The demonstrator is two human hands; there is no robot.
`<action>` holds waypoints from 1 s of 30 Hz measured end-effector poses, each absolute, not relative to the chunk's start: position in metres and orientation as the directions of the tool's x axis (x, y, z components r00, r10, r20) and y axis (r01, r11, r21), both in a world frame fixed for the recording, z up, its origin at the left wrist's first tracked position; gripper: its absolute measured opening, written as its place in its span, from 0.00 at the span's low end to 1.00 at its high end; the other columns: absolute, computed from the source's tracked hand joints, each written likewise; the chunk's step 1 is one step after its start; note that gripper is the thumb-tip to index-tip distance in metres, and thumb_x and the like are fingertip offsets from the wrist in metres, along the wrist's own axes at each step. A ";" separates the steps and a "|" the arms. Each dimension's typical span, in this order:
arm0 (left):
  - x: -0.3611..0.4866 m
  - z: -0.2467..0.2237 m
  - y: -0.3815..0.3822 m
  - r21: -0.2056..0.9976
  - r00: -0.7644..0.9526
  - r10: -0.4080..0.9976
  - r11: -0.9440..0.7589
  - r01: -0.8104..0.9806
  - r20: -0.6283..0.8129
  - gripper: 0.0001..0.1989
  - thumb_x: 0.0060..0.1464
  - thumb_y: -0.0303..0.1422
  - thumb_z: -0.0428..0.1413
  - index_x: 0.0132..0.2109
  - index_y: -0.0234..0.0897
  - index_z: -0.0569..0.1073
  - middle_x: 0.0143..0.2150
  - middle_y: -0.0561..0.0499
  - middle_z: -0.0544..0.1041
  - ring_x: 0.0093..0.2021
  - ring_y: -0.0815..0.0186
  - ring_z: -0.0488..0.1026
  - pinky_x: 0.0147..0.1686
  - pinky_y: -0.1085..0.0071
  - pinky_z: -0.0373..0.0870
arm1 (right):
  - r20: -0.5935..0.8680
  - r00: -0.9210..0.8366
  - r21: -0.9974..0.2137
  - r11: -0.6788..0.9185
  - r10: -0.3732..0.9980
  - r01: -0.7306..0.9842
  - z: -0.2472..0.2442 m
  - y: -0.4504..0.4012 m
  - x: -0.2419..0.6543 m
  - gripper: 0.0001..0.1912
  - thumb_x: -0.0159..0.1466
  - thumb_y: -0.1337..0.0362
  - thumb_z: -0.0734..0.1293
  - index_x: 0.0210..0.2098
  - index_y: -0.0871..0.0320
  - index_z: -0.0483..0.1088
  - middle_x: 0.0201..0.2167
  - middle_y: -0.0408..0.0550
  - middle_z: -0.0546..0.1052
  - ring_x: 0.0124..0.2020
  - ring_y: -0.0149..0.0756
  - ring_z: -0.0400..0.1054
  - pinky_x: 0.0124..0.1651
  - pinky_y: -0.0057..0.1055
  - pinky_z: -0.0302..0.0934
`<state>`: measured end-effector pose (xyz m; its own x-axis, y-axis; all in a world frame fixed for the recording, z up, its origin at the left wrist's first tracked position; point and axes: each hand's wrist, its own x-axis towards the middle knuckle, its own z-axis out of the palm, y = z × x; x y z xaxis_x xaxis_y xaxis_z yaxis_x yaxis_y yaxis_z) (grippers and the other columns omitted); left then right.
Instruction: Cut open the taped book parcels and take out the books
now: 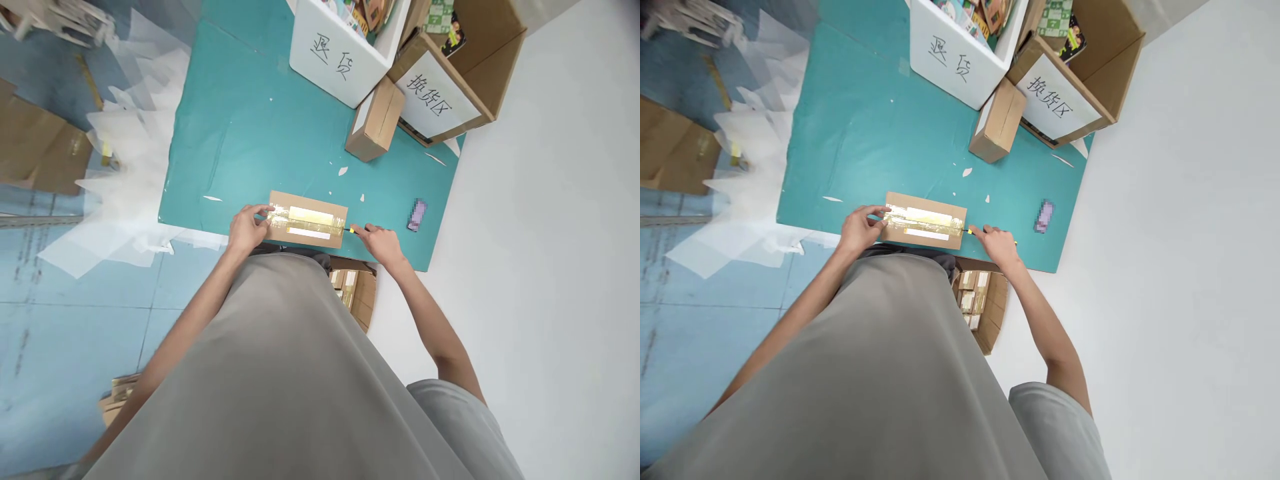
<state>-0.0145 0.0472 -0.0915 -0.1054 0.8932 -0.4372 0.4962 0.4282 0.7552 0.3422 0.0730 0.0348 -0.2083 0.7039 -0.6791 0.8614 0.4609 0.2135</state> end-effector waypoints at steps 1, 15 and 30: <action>-0.018 -0.094 0.047 0.755 -0.112 0.894 0.429 0.496 -0.434 0.21 0.56 0.31 0.58 0.56 0.44 0.83 0.52 0.47 0.82 0.38 0.60 0.80 0.47 0.65 0.75 | -0.665 -0.208 0.198 0.437 0.718 0.877 0.034 0.070 0.342 0.27 0.83 0.55 0.50 0.77 0.39 0.60 0.53 0.55 0.79 0.48 0.44 0.76 0.38 0.32 0.57; -0.084 -0.136 0.062 0.742 -0.262 0.839 0.544 0.391 -0.477 0.23 0.55 0.32 0.56 0.57 0.34 0.80 0.53 0.42 0.83 0.43 0.62 0.80 0.45 0.68 0.78 | -0.543 -0.414 -0.191 0.372 0.731 0.908 0.046 0.053 0.244 0.30 0.83 0.50 0.46 0.78 0.39 0.58 0.56 0.51 0.80 0.48 0.43 0.75 0.35 0.31 0.52; -0.073 -0.012 0.062 0.875 0.471 0.831 0.038 0.483 -0.296 0.72 0.45 0.58 0.74 0.83 0.52 0.39 0.85 0.39 0.41 0.84 0.37 0.32 0.78 0.40 0.45 | -0.521 -0.465 -0.293 0.361 0.716 0.885 0.041 0.070 0.189 0.28 0.83 0.51 0.49 0.79 0.38 0.56 0.59 0.48 0.79 0.51 0.44 0.75 0.38 0.31 0.56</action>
<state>-0.0730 0.0624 -0.0118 0.4711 0.8309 -0.2961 0.4827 0.0381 0.8749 0.1888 0.0704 0.0412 -0.4646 0.7163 -0.5207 0.8853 0.3608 -0.2934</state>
